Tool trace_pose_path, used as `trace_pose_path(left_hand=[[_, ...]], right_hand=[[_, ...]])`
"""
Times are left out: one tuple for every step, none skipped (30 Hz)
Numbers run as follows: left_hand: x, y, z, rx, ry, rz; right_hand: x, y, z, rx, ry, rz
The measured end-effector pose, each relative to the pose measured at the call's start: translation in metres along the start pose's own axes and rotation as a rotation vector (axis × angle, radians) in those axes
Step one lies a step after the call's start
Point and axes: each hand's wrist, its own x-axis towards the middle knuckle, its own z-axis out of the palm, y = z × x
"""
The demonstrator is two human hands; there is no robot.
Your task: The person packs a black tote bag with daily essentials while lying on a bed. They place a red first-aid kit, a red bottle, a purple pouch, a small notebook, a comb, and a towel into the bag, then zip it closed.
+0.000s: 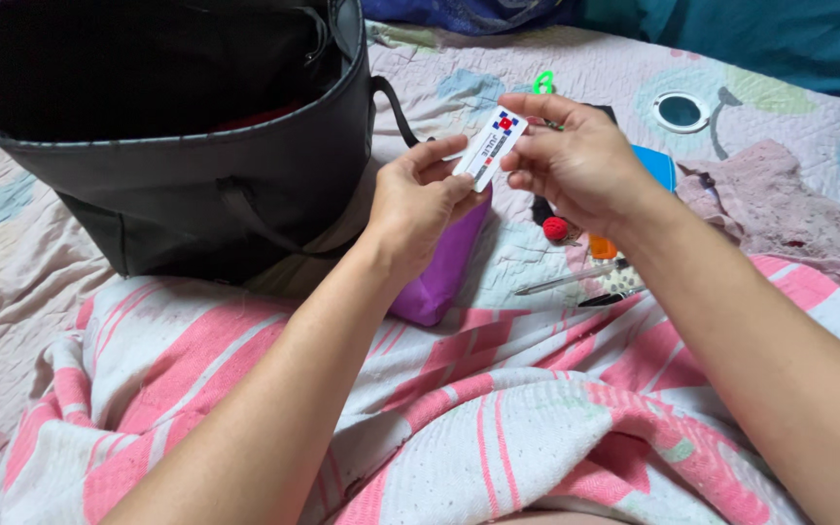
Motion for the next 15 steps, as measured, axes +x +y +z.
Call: trace_pose_path(left_hand=[[0.0, 0.0, 0.0, -0.042, -0.01, -0.032], [0.002, 0.001, -0.001, -0.215, -0.074, -0.125], [0.004, 0.003, -0.001, -0.387, -0.14, -0.218], [0.005, 0.005, -0.001, -0.56, -0.206, -0.312], [0.006, 0.007, -0.003, -0.673, -0.154, -0.419], [0.006, 0.01, -0.005, -0.784, -0.102, -0.527], [0.006, 0.011, -0.007, -0.896, -0.048, -0.635], [0.005, 0.012, -0.008, -0.938, -0.047, -0.676], [0.003, 0.014, -0.009, -0.979, -0.046, -0.717], [0.001, 0.015, -0.009, -1.021, -0.044, -0.758], [0.0, 0.016, -0.008, -1.032, -0.049, -0.776], [-0.002, 0.017, -0.007, -1.044, -0.053, -0.794], [-0.004, 0.018, -0.006, -1.056, -0.058, -0.811], [-0.007, 0.019, -0.004, -0.876, -0.056, -0.711], [-0.009, 0.021, -0.003, -0.699, -0.053, -0.609]], right_hand=[[0.0, -0.001, -0.002, 0.01, -0.024, -0.003], [0.001, -0.003, -0.004, 0.006, -0.049, 0.012], [0.001, -0.005, -0.007, 0.002, -0.071, 0.026], [0.002, -0.007, -0.009, -0.002, -0.093, 0.039], [0.002, -0.009, -0.011, -0.021, -0.098, 0.047], [0.002, -0.01, -0.011, -0.04, -0.102, 0.055], [0.002, -0.011, -0.011, -0.059, -0.107, 0.063], [0.001, -0.012, -0.012, -0.078, -0.113, 0.084], [0.002, -0.013, -0.011, -0.096, -0.119, 0.104], [0.001, -0.014, -0.011, -0.115, -0.126, 0.125], [0.003, -0.013, -0.01, -0.141, -0.105, 0.111], [0.003, -0.012, -0.01, -0.168, -0.084, 0.098], [0.003, -0.01, -0.01, -0.194, -0.065, 0.084], [0.002, -0.008, -0.01, -0.17, -0.059, 0.071], [0.002, -0.005, -0.009, -0.146, -0.055, 0.059]])
